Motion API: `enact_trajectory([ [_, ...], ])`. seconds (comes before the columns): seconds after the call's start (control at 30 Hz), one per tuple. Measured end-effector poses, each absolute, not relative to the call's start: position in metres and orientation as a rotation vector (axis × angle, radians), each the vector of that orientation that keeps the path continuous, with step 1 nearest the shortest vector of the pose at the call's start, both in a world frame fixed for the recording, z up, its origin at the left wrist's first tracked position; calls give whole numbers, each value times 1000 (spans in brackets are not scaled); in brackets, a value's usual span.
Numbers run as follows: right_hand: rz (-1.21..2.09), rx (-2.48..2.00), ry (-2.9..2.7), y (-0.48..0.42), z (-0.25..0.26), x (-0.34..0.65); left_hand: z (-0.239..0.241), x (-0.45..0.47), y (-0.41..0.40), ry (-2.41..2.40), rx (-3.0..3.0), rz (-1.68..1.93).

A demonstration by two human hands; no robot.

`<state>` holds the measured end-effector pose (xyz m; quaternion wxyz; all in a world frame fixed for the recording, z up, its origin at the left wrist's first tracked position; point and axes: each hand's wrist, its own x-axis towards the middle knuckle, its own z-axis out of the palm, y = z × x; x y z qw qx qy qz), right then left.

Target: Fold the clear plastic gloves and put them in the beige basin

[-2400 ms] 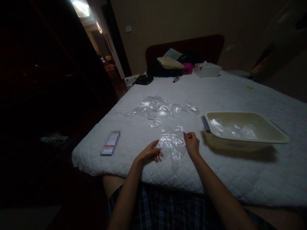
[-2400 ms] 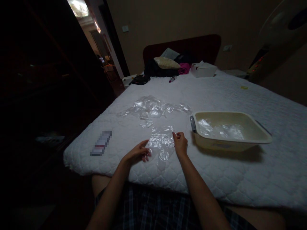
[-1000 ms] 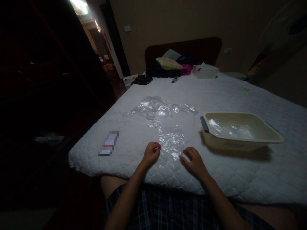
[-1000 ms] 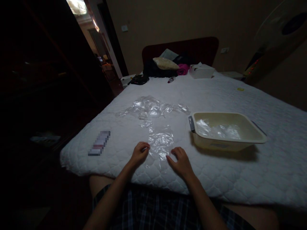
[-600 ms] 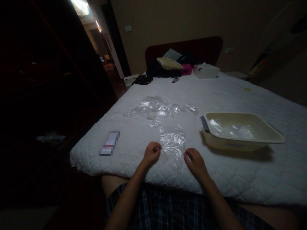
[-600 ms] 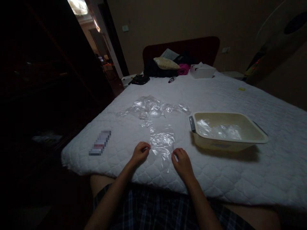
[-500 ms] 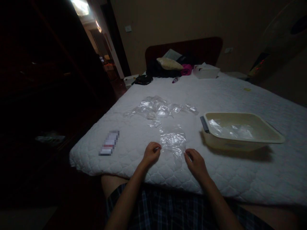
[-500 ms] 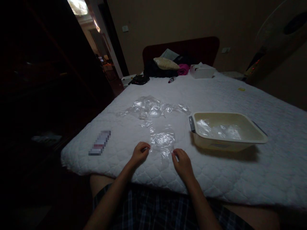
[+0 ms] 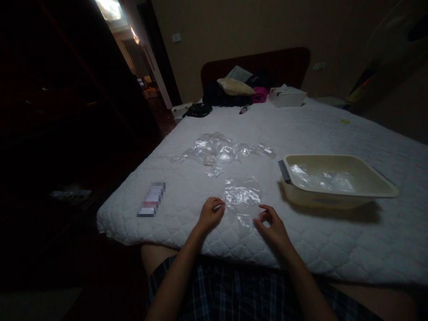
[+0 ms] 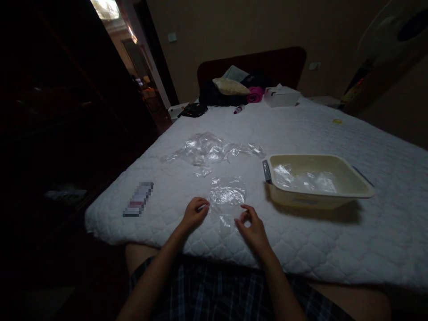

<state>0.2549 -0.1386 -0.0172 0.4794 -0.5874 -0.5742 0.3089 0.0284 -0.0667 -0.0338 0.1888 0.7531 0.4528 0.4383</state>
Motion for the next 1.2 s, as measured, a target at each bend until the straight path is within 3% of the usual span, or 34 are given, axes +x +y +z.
enact_trajectory([
  [0.3,823,-1381,-1609,-144,-11,269,-32,28,-67,1293,2131,1202],
  [0.53,1068,-1413,-1869,-152,23,279,-31,27,-71,1250,2060,1199],
  [0.8,450,-1446,-1680,-103,4,270,-36,26,-68,1205,1959,1265],
  [1.0,388,-1457,-1494,-87,-29,268,-29,25,-75,1246,1869,1323],
  [1.2,353,-1431,-1598,-90,-28,269,-23,29,-91,1510,1924,1264],
])
